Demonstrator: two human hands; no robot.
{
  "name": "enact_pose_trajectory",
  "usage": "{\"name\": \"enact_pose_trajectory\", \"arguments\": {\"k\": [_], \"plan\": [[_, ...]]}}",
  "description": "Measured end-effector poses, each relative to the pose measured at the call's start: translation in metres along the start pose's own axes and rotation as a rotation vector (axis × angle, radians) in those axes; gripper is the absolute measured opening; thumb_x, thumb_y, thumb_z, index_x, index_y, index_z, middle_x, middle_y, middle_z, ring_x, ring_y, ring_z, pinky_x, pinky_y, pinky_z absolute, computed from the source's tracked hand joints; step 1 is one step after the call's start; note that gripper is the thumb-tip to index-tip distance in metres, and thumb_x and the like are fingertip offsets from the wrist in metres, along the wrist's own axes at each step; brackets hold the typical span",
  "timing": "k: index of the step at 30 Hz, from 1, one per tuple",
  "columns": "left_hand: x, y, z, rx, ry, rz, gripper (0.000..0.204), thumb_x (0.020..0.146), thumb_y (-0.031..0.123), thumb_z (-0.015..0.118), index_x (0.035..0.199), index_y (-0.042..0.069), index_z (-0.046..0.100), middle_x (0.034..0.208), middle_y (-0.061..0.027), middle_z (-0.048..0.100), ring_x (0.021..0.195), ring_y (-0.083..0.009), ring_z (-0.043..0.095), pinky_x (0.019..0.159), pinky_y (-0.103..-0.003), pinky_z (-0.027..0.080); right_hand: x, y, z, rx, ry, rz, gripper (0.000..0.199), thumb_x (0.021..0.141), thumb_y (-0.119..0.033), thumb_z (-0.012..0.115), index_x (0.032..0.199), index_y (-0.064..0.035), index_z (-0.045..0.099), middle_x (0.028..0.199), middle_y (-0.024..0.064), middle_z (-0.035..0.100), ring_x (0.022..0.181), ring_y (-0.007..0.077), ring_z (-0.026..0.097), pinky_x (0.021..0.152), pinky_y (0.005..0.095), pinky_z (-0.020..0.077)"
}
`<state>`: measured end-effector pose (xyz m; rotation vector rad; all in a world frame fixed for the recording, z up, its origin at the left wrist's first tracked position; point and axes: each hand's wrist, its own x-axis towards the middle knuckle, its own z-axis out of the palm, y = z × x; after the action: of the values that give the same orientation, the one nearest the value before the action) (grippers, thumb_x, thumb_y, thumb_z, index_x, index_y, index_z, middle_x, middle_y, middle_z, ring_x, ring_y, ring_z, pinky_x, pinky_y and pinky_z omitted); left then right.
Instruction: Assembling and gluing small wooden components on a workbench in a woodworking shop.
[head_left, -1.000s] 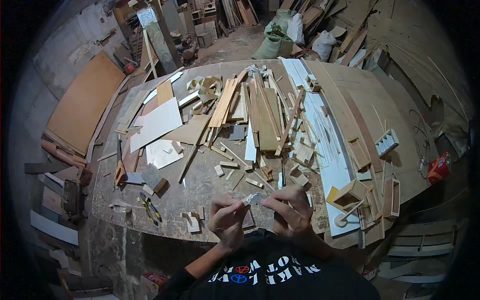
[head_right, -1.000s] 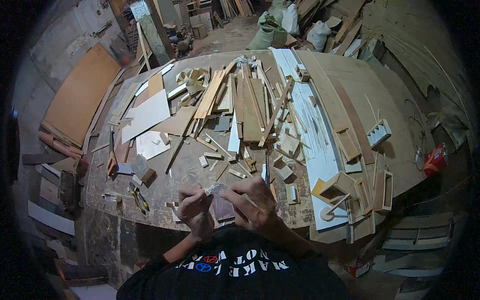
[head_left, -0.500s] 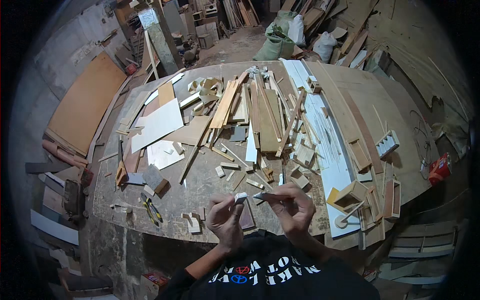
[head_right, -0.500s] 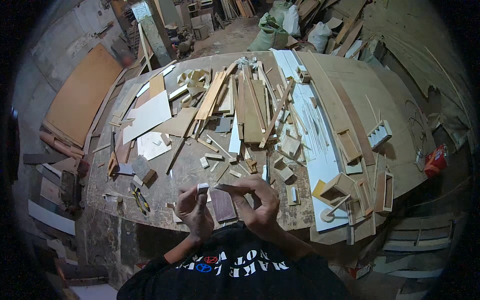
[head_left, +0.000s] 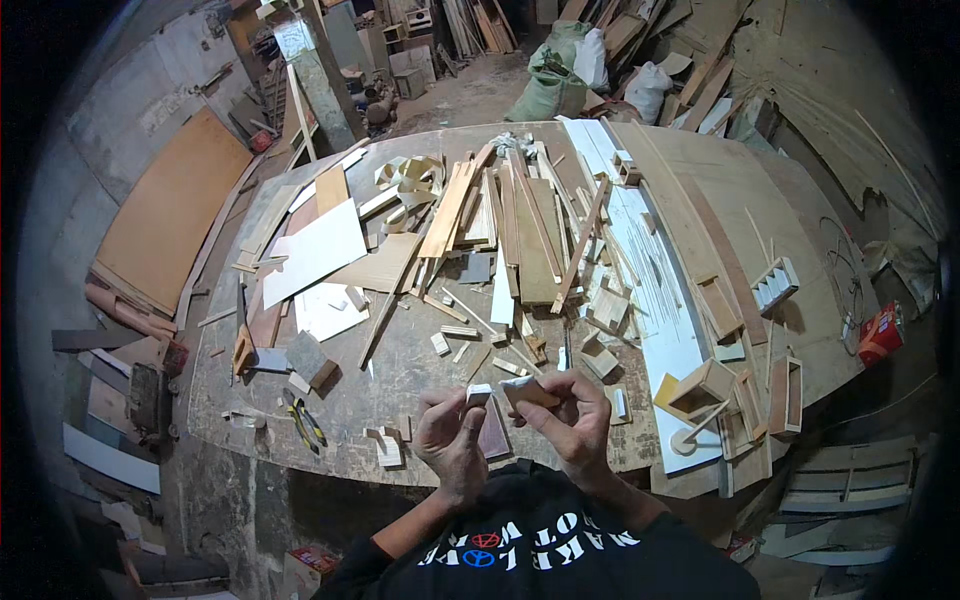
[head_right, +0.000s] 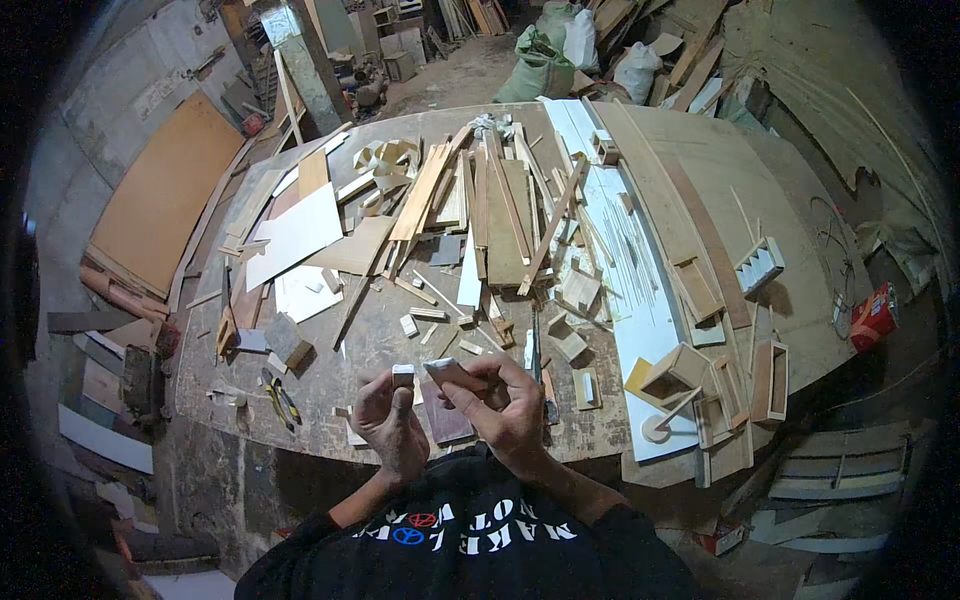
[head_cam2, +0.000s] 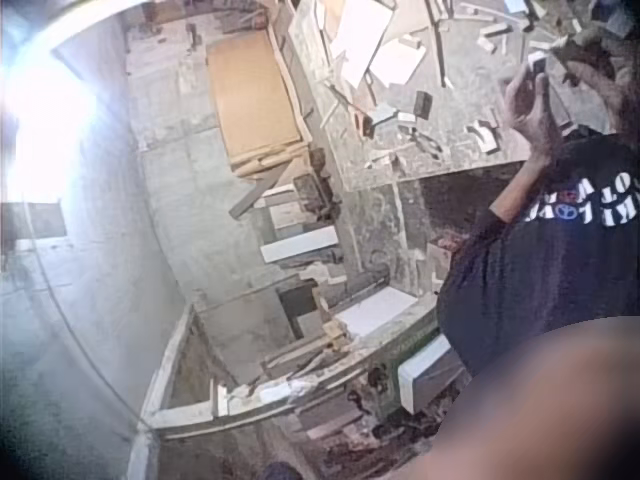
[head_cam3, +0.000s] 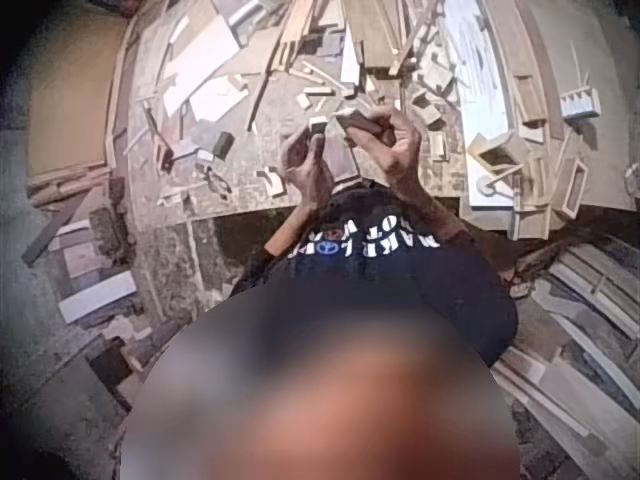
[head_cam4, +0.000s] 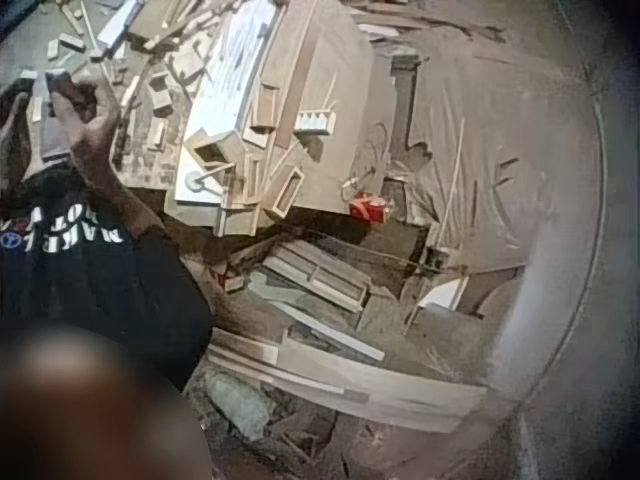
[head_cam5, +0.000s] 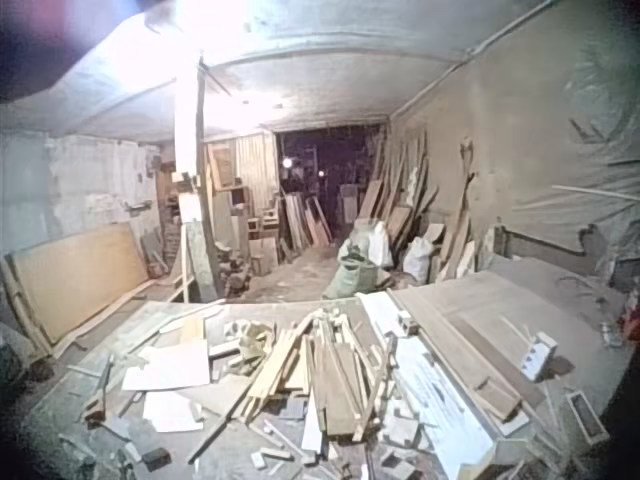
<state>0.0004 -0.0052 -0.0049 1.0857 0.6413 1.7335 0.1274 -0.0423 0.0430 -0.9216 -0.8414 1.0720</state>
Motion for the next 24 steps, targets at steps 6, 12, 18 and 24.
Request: {"name": "enact_pose_trajectory", "arguments": {"k": [6, 12, 18, 24], "plan": [[-0.001, 0.003, 0.003, -0.055, 0.043, -0.133, 0.026, 0.080, 0.003, 0.069, 0.103, -0.003, 0.061, 0.098, -0.0069, 0.055, 0.089, -0.0143, 0.058, 0.079, -0.025, 0.048, 0.002, 0.003, 0.003, -0.056, 0.028, 0.023, 0.013, 0.080, 0.002, 0.064, 0.088, -0.0025, 0.055, 0.082, 0.0054, 0.062, 0.074, 0.0077, 0.057, 0.068, 0.0198, 0.0460], [0.001, 0.002, 0.001, -0.029, -0.006, -0.125, 0.027, 0.080, 0.003, 0.068, 0.106, -0.004, 0.061, 0.097, -0.0062, 0.053, 0.090, -0.0146, 0.057, 0.080, -0.024, 0.046, 0.005, 0.008, 0.010, -0.025, 0.024, 0.028, 0.014, 0.079, -0.002, 0.068, 0.085, -0.0039, 0.056, 0.079, 0.0019, 0.061, 0.072, 0.0048, 0.056, 0.065, 0.0189, 0.0447], [0.001, 0.001, 0.002, -0.049, -0.009, -0.112, 0.026, 0.080, -0.002, 0.066, 0.105, -0.004, 0.061, 0.097, -0.0068, 0.053, 0.092, -0.0154, 0.057, 0.081, -0.026, 0.047, 0.004, 0.011, 0.008, -0.046, -0.007, -0.004, 0.015, 0.079, -0.002, 0.069, 0.086, -0.0049, 0.056, 0.078, 0.0009, 0.061, 0.072, 0.0036, 0.056, 0.065, 0.0195, 0.0454], [0.003, 0.004, 0.003, -0.082, 0.016, -0.156, 0.024, 0.081, -0.004, 0.064, 0.105, -0.003, 0.061, 0.096, -0.0053, 0.056, 0.091, -0.0136, 0.058, 0.081, -0.025, 0.047, 0.000, 0.010, 0.009, -0.039, -0.032, -0.087, 0.015, 0.078, 0.001, 0.069, 0.086, -0.0034, 0.056, 0.083, 0.0054, 0.064, 0.080, 0.0090, 0.061, 0.072, 0.0229, 0.0494]]}}
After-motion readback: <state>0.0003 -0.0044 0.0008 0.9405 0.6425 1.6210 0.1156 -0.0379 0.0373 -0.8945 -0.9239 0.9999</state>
